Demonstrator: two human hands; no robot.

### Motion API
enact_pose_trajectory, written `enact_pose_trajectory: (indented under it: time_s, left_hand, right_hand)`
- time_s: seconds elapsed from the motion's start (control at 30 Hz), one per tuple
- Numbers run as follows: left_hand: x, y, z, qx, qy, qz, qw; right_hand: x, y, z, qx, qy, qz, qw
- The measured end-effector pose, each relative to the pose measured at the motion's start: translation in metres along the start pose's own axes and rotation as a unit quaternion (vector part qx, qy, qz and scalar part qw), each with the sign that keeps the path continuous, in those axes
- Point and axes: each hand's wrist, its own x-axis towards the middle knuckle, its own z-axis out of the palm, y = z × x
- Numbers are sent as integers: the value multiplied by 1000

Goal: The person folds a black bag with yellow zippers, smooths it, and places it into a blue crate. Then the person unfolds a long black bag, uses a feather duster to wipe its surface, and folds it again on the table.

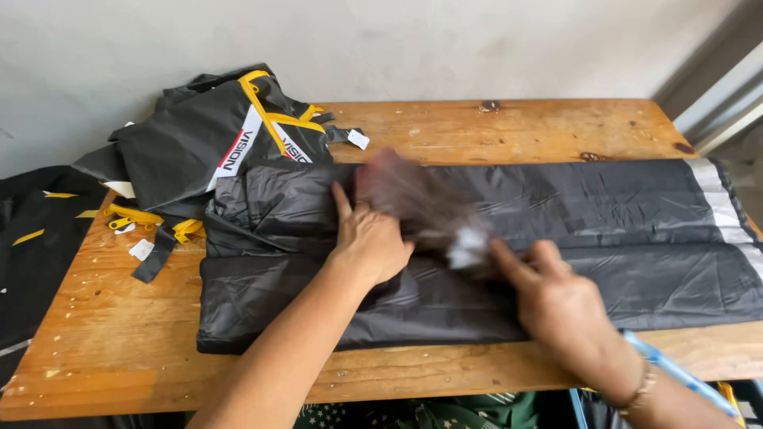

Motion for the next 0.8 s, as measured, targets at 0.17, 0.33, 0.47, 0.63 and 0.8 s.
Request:
enact_pose_trajectory:
  time_s: [0.17, 0.33, 0.47, 0.63, 0.8]
  left_hand:
    - [-11, -9, 7, -35, -141, -101, 984]
    - [-9, -12, 19, -29, -112, -118, 986]
    - [-9, -15, 56, -16, 21, -92, 995]
    - [-16, -5, 36, -236, 72, 35, 969]
    - [-5, -18, 110, 12, 133, 106, 985]
  right_hand:
    - [27, 2, 22, -123, 57, -157, 978]
    - [41, 76, -7, -67, -129, 85, 986]
    - [29, 113, -6, -41, -28, 149, 988]
    - [23, 40, -15, 117, 76, -105, 985]
    - [68, -46, -24, 83, 35, -287, 954]
